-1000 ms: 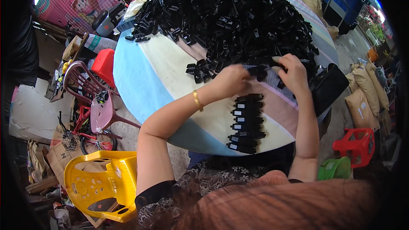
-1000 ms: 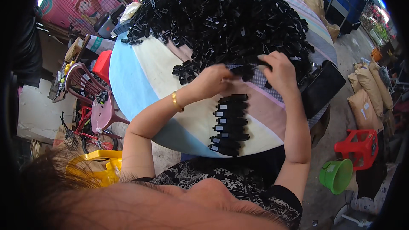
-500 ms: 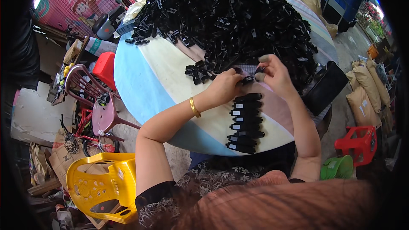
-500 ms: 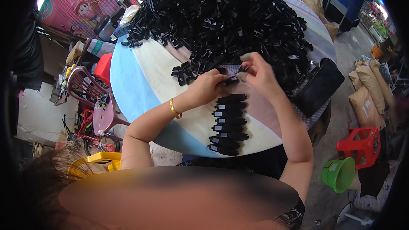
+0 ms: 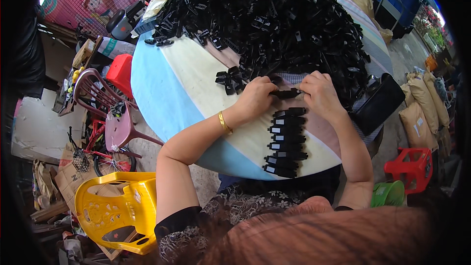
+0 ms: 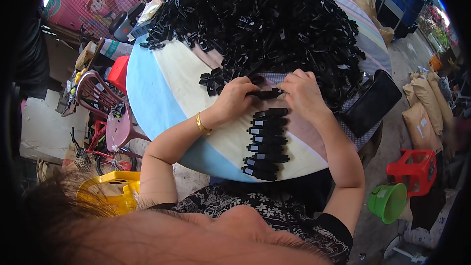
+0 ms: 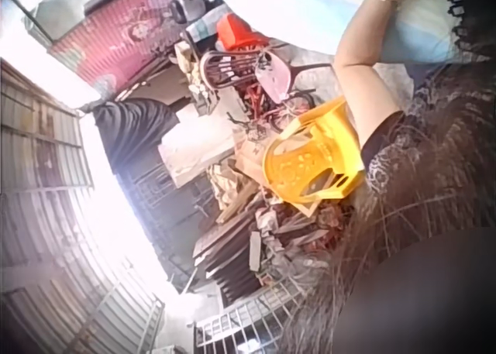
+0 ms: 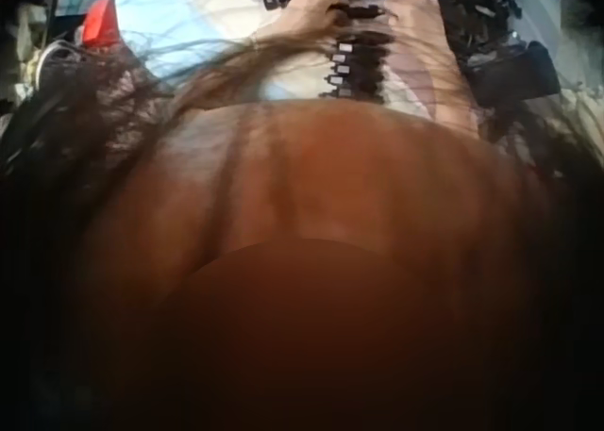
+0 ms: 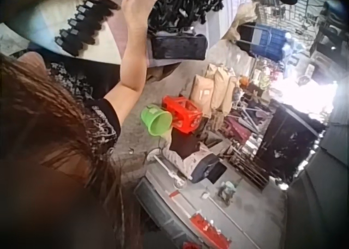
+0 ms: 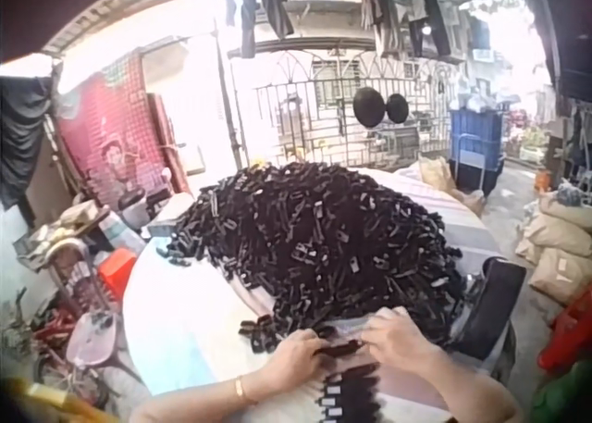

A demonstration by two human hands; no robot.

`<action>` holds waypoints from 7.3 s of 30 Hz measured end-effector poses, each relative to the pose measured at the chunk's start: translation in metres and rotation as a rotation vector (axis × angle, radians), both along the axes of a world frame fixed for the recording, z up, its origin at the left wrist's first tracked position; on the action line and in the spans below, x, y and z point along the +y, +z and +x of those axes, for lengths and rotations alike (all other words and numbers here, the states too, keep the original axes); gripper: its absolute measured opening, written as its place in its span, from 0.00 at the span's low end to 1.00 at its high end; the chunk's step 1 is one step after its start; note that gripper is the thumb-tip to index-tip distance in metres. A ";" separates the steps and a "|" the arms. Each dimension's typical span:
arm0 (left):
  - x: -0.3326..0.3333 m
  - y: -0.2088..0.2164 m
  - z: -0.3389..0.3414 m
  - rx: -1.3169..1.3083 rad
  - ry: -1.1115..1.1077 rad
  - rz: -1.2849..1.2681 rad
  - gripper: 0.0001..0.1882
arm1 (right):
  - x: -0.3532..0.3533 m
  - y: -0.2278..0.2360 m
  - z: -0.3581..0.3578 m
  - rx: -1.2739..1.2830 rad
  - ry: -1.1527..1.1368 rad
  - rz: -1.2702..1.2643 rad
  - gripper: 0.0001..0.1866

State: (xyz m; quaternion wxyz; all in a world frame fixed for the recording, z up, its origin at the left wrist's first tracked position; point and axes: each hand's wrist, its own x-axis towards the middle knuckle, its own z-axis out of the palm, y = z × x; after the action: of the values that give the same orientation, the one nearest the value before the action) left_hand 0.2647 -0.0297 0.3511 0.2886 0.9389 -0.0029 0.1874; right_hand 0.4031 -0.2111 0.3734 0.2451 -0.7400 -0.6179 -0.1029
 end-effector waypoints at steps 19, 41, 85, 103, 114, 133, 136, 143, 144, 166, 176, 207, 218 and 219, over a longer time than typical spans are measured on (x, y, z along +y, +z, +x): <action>0.009 0.017 0.030 -0.124 0.251 0.383 0.14 | -0.010 0.004 0.005 -0.059 -0.318 -0.157 0.16; -0.018 0.020 0.007 -0.184 -0.141 -0.307 0.09 | -0.002 0.016 0.003 1.159 -0.026 0.202 0.12; -0.004 0.025 0.030 0.382 -0.307 -0.127 0.11 | -0.028 0.022 0.030 0.194 -0.258 0.094 0.10; -0.020 0.023 0.038 0.151 -0.092 -0.079 0.16 | -0.017 -0.003 0.036 0.085 -0.510 -0.123 0.13; -0.013 -0.003 0.009 -0.077 -0.135 0.112 0.12 | 0.004 -0.015 0.016 0.857 -0.151 0.212 0.12; -0.011 0.005 0.010 0.092 -0.024 -0.210 0.10 | 0.004 -0.006 0.007 0.130 0.148 -0.026 0.09; -0.011 -0.004 0.011 0.011 -0.073 -0.156 0.10 | 0.007 -0.011 -0.005 0.123 0.094 0.058 0.09; 0.001 0.033 0.019 0.344 -0.287 -0.177 0.13 | 0.002 -0.006 0.014 0.422 0.221 -0.067 0.10; 0.010 0.012 0.035 0.089 -0.152 0.053 0.10 | 0.005 -0.008 0.015 0.249 0.101 0.082 0.11; -0.022 0.017 0.001 0.039 0.037 -0.069 0.15 | 0.009 -0.005 -0.005 1.071 0.121 0.017 0.19; 0.002 0.017 0.000 0.130 -0.100 -0.091 0.18 | -0.011 -0.004 0.002 0.146 -0.006 -0.035 0.14; -0.016 -0.010 0.005 -0.052 -0.244 -0.043 0.24 | -0.026 0.012 0.003 0.330 -0.044 0.135 0.11; -0.078 -0.002 -0.022 -0.118 -0.686 -0.143 0.28 | -0.064 -0.013 -0.011 0.096 -0.711 -0.217 0.33; -0.083 0.002 -0.031 -0.062 -0.704 -0.113 0.27 | -0.056 -0.011 -0.010 0.154 -0.743 -0.235 0.33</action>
State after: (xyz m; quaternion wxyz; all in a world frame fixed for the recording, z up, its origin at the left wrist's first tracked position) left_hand 0.2341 -0.1131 0.3529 0.3866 0.8569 -0.3247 0.1046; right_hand 0.3934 -0.2670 0.3624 0.1505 -0.9417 -0.2954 -0.0572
